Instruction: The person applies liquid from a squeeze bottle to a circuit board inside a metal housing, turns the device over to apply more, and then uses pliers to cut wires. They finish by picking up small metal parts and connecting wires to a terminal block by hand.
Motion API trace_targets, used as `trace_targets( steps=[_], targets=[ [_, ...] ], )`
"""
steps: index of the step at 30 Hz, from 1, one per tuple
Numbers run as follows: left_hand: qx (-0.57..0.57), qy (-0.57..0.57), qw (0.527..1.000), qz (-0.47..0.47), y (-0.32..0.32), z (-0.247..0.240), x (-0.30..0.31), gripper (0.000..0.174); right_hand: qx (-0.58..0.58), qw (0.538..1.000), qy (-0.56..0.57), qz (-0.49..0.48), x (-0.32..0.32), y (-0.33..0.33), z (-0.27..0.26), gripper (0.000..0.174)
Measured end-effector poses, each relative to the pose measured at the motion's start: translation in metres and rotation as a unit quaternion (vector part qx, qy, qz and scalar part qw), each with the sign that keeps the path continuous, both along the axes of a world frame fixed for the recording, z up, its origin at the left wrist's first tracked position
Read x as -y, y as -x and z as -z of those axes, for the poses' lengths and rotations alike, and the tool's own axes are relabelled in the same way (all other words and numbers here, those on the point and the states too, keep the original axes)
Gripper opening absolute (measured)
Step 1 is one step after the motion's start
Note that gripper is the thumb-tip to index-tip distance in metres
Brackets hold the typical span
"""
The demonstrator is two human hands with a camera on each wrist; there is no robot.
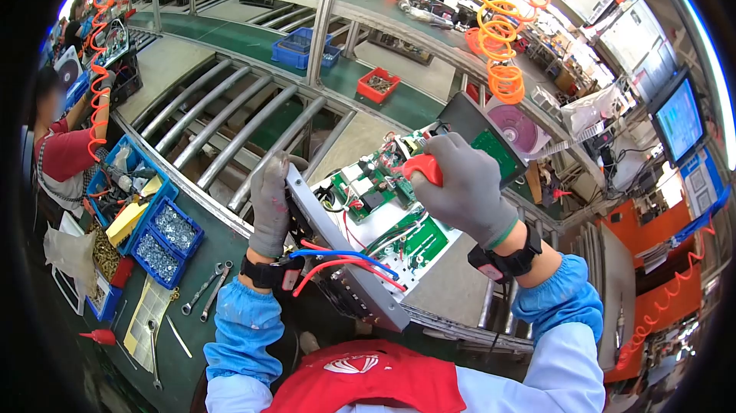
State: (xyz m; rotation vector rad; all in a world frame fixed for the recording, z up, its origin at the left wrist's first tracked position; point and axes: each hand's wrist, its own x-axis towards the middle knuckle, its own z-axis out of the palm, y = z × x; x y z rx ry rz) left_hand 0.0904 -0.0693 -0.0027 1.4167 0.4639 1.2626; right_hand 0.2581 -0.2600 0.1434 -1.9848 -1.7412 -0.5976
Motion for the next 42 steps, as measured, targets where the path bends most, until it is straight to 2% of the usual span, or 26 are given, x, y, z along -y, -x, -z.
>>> trace_targets(
  steps=[9,12,19,25,28,31,37,42],
  targets=[
    [-0.011,0.026,1.0,0.009,0.003,-0.005,0.001,0.05,0.042,0.998,0.047,0.014,-0.02,-0.003,0.005,0.02],
    [-0.005,0.06,0.997,0.046,0.001,0.003,-0.004,0.049,0.048,0.997,0.053,0.016,-0.022,-0.003,0.006,0.019],
    [-0.014,0.06,0.997,0.035,0.002,0.001,-0.003,0.049,0.106,0.993,0.057,0.02,-0.022,0.006,0.0,0.018],
    [0.003,0.078,0.996,0.042,0.005,-0.006,0.002,0.049,0.053,0.998,-0.03,0.001,0.004,0.005,-0.013,0.025],
    [0.004,0.061,0.997,0.039,0.002,-0.004,0.001,0.05,-0.019,0.999,-0.028,0.006,0.029,0.004,-0.019,0.028],
    [-0.042,0.051,0.998,0.022,0.003,-0.011,0.004,0.054,-0.004,1.0,-0.025,-0.001,0.041,0.001,-0.006,0.026],
    [-0.041,0.064,0.997,0.022,0.004,-0.007,0.002,0.052,0.005,0.999,-0.042,-0.015,0.043,-0.017,0.031,0.025],
    [-0.007,0.066,0.998,0.023,-0.001,0.006,-0.004,0.052,0.011,1.0,-0.016,-0.01,0.042,-0.018,0.034,0.03]
  ],
)
